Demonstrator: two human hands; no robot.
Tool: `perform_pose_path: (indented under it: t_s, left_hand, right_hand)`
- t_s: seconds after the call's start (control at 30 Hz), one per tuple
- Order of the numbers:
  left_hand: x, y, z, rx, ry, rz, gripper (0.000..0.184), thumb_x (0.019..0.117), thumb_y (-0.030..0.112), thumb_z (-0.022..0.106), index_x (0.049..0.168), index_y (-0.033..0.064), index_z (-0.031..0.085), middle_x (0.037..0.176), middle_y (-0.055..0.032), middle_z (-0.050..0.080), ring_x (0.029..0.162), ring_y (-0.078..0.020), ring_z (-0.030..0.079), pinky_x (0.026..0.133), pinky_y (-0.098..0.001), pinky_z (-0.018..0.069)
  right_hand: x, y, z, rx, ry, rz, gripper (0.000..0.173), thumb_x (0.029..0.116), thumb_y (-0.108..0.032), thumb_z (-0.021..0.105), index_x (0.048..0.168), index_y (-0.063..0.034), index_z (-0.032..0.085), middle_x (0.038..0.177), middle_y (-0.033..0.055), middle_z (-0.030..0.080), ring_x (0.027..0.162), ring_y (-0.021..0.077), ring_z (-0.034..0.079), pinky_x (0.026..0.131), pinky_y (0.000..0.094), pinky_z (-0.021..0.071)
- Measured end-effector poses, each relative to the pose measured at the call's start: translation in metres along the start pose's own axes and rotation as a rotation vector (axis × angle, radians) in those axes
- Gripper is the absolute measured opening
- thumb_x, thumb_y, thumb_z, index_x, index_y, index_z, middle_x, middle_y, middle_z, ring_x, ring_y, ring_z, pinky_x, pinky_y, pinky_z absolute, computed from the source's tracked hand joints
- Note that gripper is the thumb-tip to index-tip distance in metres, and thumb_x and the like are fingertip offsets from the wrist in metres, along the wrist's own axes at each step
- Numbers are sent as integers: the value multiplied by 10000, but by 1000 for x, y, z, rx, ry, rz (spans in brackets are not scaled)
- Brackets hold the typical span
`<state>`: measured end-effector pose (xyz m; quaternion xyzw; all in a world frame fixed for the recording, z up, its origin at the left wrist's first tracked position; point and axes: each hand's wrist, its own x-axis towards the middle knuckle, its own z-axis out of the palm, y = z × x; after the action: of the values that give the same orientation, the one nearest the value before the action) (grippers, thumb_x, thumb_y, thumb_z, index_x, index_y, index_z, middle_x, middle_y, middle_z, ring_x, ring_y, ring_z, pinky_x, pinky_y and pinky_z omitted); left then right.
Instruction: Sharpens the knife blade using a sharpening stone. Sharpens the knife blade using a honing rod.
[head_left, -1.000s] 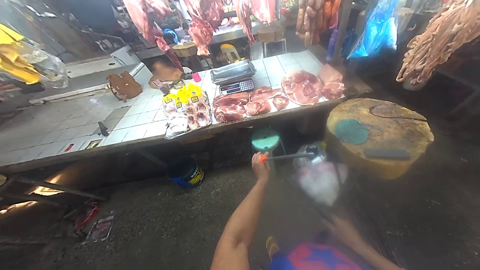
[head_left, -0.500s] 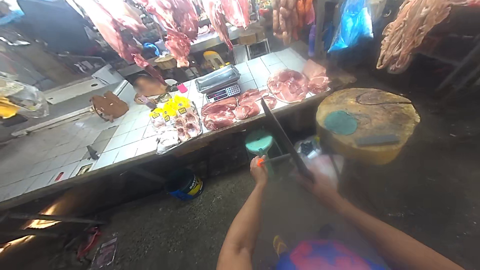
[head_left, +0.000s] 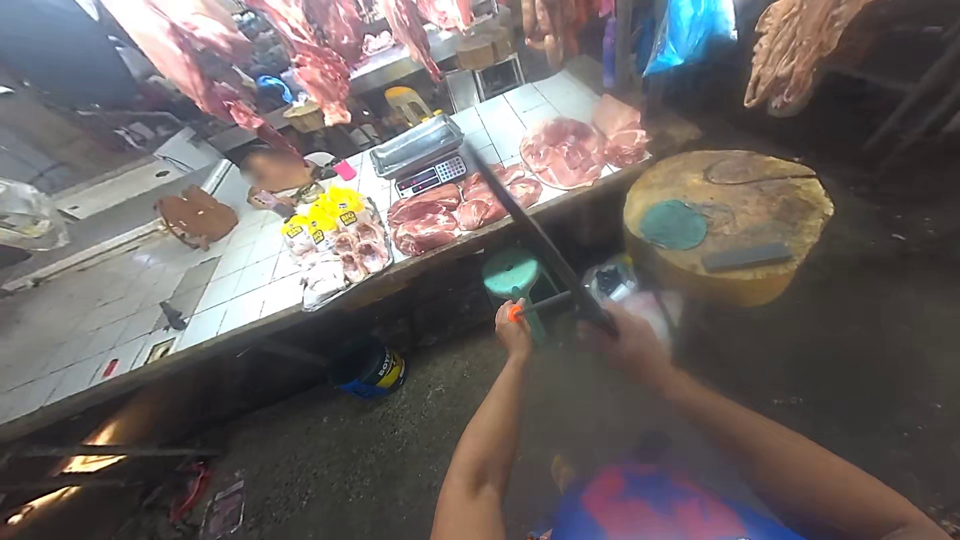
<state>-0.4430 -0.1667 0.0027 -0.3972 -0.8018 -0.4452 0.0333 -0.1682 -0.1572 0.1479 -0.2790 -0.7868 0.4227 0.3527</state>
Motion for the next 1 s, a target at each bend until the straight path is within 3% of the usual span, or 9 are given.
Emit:
perform_pose_path:
  t_s: [0.17,0.23,0.33,0.47,0.57,0.7,0.77,0.9,1.0]
  left_hand:
    - [2,-10,-12,62,7,-65,333,1048,300,576,1158,20,719,1248,-182,692,1242,-322,624,1096,-495,469]
    - [2,-14,-14,76,13,-66,343,1048,309,578,1138,10,720,1238,-182,697,1241,-321,627,1102,-491,466]
    - [0,-14,-8,56,-13,-60,328,1051,289,573,1162,17,719,1245,-185,690,1230,-325,629,1089,-501,472]
    - [-7,-2,5,-20,-34,-25,326,1052,292,566,1176,30,716,1259,-168,687,1227,-311,632,1079,-499,483]
    - [-11,4,9,-32,-31,-26,350,1052,333,563,1163,45,729,1274,-159,687,1253,-299,622,1099,-491,469]
    - [-8,3,-1,21,-25,-38,294,1045,274,581,1154,48,734,1269,-165,689,1261,-305,615,1109,-485,460]
    - [-7,1,-7,52,-59,-47,311,1053,289,561,1178,57,727,1280,-162,680,1253,-303,616,1099,-493,470]
    - [-7,5,-2,34,-61,-47,332,1055,316,555,1173,58,727,1259,-162,687,1229,-308,628,1084,-509,473]
    - [-9,16,5,-4,-58,-37,380,1054,362,555,1169,40,720,1251,-163,694,1223,-301,637,1082,-503,478]
  right_hand:
    - [-105,147,9,-327,-381,431,571,1024,-596,493,1151,-64,657,922,144,697,876,306,701,819,550,568]
    - [-122,170,2,-427,-465,477,610,1017,-638,467,1117,-65,651,927,149,695,904,326,701,828,561,559]
    - [-74,103,-14,-377,-422,342,541,1016,-576,527,1090,-59,666,883,149,689,856,314,697,789,560,559]
    - [-6,7,-23,-59,-174,138,412,1008,-518,602,1051,-121,701,773,20,673,691,136,655,682,385,572]
    - [-14,20,-5,24,-39,74,401,1023,-509,588,1088,-124,681,778,0,670,683,108,654,657,355,582]
    - [-104,143,8,-292,-346,415,558,1029,-575,501,1169,-55,649,942,146,696,893,302,697,837,539,566]
    - [-133,176,2,-408,-456,534,611,1025,-626,460,1165,-61,647,972,161,704,942,330,704,862,562,559]
    - [-71,92,-19,-385,-368,329,523,1027,-554,515,1152,-68,663,964,146,702,911,308,702,831,554,563]
    - [-17,16,-27,-202,-107,78,465,1016,-541,574,1103,-103,701,869,60,690,787,177,666,745,423,574]
